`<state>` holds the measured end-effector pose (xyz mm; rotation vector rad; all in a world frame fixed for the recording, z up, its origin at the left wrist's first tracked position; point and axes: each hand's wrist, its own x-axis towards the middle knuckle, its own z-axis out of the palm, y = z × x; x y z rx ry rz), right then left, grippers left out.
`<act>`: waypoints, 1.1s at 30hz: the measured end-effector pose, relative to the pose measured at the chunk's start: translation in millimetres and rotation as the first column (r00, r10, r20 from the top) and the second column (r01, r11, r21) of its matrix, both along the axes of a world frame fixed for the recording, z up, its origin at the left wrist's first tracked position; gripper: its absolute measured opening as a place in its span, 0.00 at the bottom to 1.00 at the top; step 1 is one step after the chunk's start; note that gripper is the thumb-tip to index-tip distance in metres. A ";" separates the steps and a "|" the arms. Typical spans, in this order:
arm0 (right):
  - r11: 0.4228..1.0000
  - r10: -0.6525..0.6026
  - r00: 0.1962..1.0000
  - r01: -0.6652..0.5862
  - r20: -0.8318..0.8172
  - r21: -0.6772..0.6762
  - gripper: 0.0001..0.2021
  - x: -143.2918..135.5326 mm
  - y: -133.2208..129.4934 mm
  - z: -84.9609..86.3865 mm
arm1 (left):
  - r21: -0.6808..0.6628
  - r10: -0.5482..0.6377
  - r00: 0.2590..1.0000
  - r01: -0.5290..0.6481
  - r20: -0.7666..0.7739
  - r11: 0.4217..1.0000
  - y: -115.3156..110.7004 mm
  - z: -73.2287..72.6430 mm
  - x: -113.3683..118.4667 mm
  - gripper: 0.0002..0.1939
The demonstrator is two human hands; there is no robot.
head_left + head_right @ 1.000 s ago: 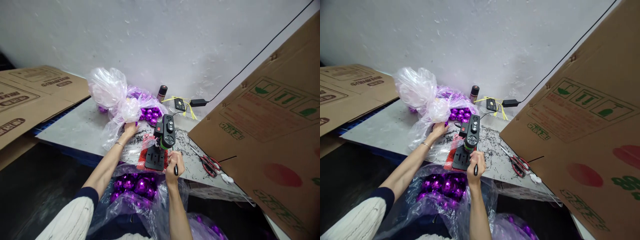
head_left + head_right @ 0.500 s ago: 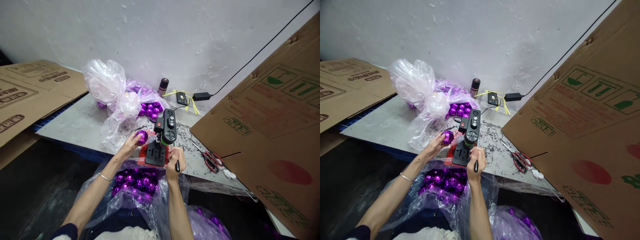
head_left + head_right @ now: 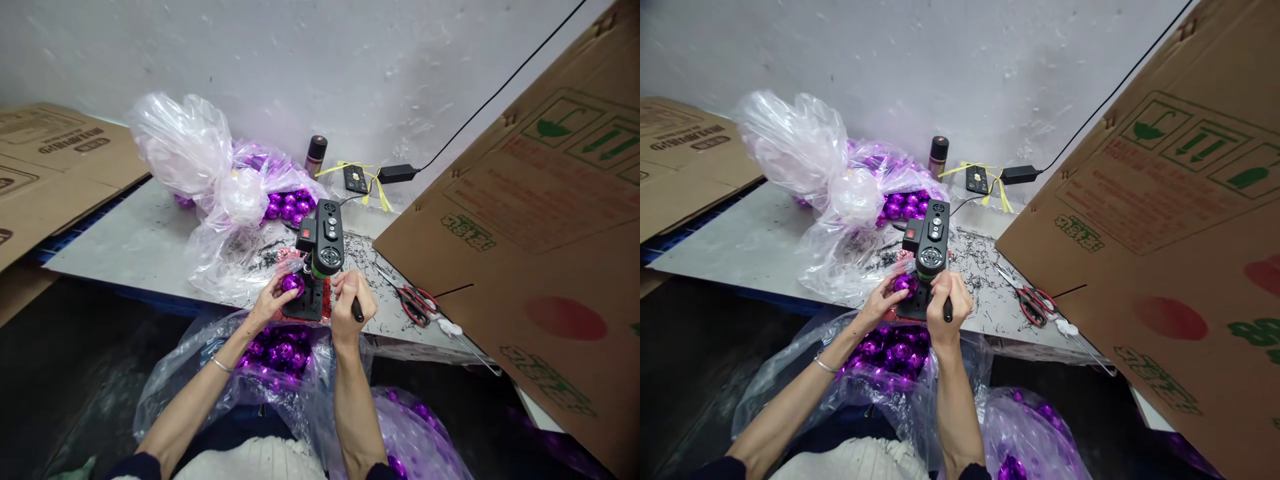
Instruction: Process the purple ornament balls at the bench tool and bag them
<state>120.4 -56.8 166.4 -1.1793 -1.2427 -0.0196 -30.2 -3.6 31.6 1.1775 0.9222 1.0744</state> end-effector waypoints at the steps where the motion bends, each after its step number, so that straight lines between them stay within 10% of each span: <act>1: 1.000 0.001 1.000 -0.001 0.005 -0.003 0.23 0.3 0.0 -0.1 | 0.032 -0.005 0.999 0.006 -0.036 0.999 0.0 -1.9 1.6 0.38; 15: 0.999 -0.003 0.999 0.002 0.037 0.032 0.22 0.2 -3.0 -6.9 | 0.425 0.141 0.888 0.067 -0.438 0.903 -0.6 -16.7 14.8 0.32; 33: 0.999 0.006 0.998 -0.008 0.062 0.034 0.19 4.1 -7.5 -23.9 | 0.400 0.146 0.890 0.044 -0.432 0.916 5.4 -14.3 20.3 0.31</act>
